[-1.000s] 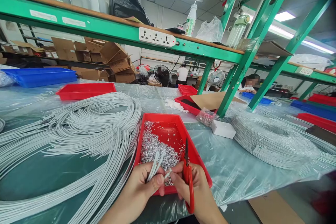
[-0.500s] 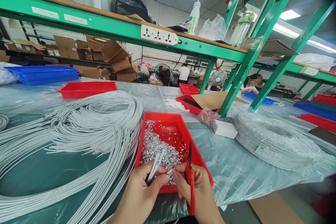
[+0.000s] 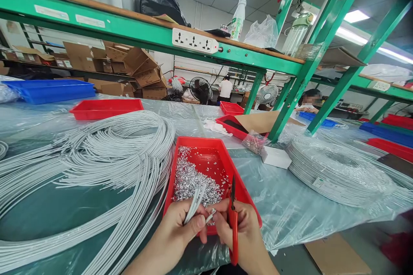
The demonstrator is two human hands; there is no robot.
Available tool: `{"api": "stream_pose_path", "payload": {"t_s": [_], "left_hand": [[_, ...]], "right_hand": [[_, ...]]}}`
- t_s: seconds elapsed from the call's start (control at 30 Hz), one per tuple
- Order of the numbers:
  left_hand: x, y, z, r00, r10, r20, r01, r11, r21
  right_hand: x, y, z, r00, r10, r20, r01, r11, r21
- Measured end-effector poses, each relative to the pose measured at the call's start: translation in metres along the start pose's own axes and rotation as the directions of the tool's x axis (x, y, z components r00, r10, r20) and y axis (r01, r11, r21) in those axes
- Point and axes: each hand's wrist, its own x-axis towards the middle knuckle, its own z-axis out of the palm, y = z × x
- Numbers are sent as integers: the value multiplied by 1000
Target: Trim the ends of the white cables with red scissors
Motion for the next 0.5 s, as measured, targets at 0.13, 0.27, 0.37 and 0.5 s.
{"api": "stream_pose_path", "payload": {"t_s": [0.13,0.27,0.37,0.5], "left_hand": [[1,1,2,988,-42,151,52,996,-68],[1,-1,4,994,-106,-12,107,989,106],[1,-1,3,992,-66,-105,89,970,226],[1,2,-3,992,47,-120,-7,949,314]], "right_hand": [[8,3,-4,996,2,84,-5,999,34],[31,13,-22,999,-15,49,20,995,-97],[47,19,-41,997,-67,-42,60,989,-138],[43,11,-56,995,-95,5,95,989,-111]]}}
